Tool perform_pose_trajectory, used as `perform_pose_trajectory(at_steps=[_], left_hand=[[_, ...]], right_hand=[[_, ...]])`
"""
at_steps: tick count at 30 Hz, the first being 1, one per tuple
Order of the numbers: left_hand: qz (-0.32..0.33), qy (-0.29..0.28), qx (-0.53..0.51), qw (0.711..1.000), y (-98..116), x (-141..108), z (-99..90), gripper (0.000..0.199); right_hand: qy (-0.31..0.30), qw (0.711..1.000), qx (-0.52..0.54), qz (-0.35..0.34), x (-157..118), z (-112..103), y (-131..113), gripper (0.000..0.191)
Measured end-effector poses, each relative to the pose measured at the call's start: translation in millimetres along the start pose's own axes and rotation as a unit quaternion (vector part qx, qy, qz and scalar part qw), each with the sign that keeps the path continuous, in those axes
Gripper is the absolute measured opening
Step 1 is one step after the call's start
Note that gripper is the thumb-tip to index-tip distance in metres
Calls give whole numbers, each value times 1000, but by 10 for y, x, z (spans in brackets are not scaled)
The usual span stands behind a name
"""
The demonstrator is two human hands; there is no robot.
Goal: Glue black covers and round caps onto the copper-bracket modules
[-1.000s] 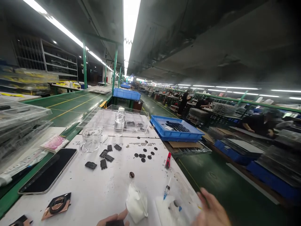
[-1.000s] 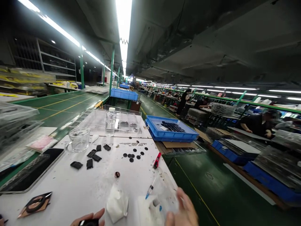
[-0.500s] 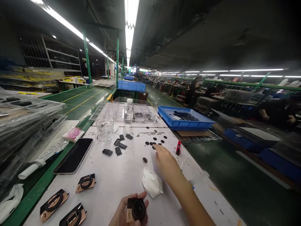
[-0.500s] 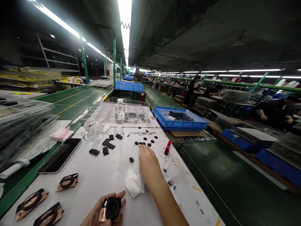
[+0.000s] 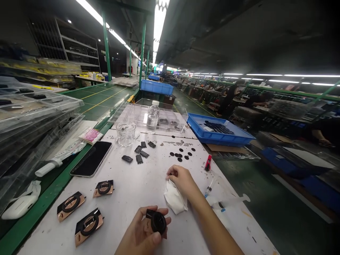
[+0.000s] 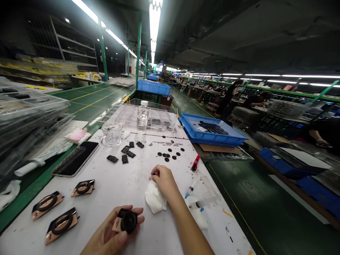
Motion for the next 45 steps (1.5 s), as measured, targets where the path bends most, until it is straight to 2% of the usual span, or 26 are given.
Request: perform_pose_trajectory(at_steps=[2, 4, 7, 9, 11, 14, 16, 18, 22, 27, 30, 33, 36, 39, 42, 45], left_hand=[[30, 36, 40, 998, 39, -16, -9, 55], [59, 94, 98, 989, 92, -43, -31, 54], [98, 169, 198, 961, 181, -91, -38, 51], [116, 187, 255, 942, 232, -112, -5, 49], [116, 174, 255, 944, 263, -115, 41, 48], [80, 70, 154, 982, 266, -91, 150, 45], [58, -4, 82, 995, 266, -81, 224, 43], [47, -31, 33, 998, 265, -76, 260, 41], [47, -15, 21, 999, 238, -60, 276, 40], [70, 20, 63, 995, 188, -42, 237, 42], [75, 30, 85, 993, 172, -37, 197, 43], [86, 34, 101, 991, 200, -45, 181, 41], [113, 49, 126, 984, 259, -73, 196, 38], [138, 61, 146, 978, 295, -110, 226, 39], [155, 77, 149, 974, 292, -138, 233, 40], [159, 89, 156, 971, 269, -157, 231, 41]], right_hand=[[-13, 997, 71, -1, -97, -40, -54, 14], [-32, 989, 147, -3, -220, -85, -143, 22], [-60, 966, 250, 1, -385, -132, -272, 36], [-77, 950, 302, 5, -464, -133, -331, 36], [-98, 936, 339, 5, -528, -117, -376, 30], [-132, 920, 370, 0, -635, -95, -441, 23], [-151, 910, 386, -4, -719, -93, -485, 19], [-169, 901, 400, -7, -801, -88, -523, 13], [-179, 898, 402, -9, -901, -36, -536, 8], [-164, 923, 348, -24, -929, 44, -503, 13], [-160, 926, 339, -36, -952, 50, -533, 12], [-176, 912, 367, -44, -984, 51, -570, 15], [-184, 889, 419, -23, -1014, 64, -552, 11], [-149, 896, 417, -15, -1043, 71, -515, 7], [-95, 911, 402, -20, -1081, 83, -498, 10], [-73, 913, 401, -19, -1122, 132, -482, 15]])
Point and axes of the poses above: each hand's wrist, its own x-axis towards the middle knuckle, its own z-axis out of the palm, y = z × x, the point moved 4 cm from there along x, towards the middle knuckle, and after that the axes turned 12 degrees about x, right-handed, at the moved point
